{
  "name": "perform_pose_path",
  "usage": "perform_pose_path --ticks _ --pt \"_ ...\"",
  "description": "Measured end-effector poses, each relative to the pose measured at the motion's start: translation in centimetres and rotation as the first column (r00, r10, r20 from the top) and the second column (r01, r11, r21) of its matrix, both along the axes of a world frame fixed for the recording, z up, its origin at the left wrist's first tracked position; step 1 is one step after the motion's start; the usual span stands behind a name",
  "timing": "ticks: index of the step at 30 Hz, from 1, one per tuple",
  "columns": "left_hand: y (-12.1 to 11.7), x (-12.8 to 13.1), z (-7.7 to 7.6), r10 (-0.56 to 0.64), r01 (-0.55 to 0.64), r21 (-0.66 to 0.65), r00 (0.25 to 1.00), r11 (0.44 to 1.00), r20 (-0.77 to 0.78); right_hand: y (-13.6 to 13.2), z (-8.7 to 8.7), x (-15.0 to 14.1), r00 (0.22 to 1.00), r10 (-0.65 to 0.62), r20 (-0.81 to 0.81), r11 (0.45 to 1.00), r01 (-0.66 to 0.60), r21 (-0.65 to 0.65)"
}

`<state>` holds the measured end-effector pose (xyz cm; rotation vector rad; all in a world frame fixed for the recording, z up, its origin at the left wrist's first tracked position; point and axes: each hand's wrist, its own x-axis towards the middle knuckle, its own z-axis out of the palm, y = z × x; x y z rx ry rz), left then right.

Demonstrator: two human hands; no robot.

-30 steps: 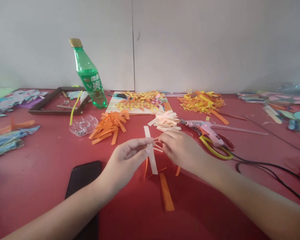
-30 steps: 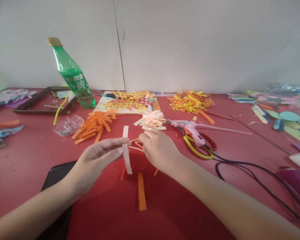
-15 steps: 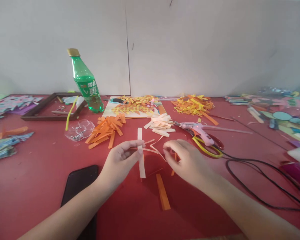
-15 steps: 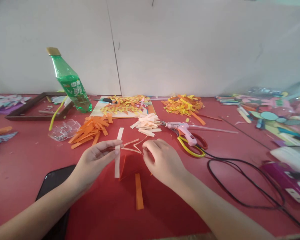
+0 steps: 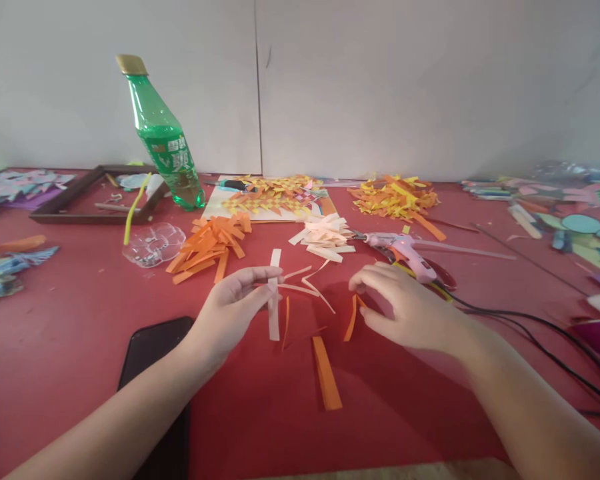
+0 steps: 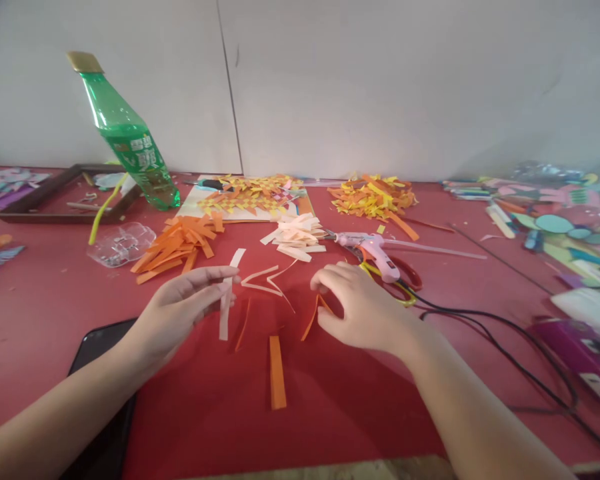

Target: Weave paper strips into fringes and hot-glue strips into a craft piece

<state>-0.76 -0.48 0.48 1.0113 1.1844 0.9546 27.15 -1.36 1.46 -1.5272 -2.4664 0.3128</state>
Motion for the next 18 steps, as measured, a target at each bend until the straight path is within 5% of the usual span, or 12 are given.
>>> perform_pose_path --ticks 6,10,18 --pt "-0.4 0.0 0.1 -0.121 0.122 0.052 0.992 0.991 -0.021 0.5 -1.0 0.2 1.000 -0.020 0.017 0.997 0.022 -0.078" --pt "-0.7 0.2 0.0 -0.175 0.176 0.053 0.984 0.983 -0.030 0.1 -1.0 -1.2 0.972 -0.115 -0.204 0.990 0.097 -0.100" --pt "-1.2 0.6 0.8 -0.296 0.296 0.049 0.955 0.954 -0.012 -1.8 -0.9 -4.0 0.602 0.034 -0.798 0.987 -0.147 -0.069"
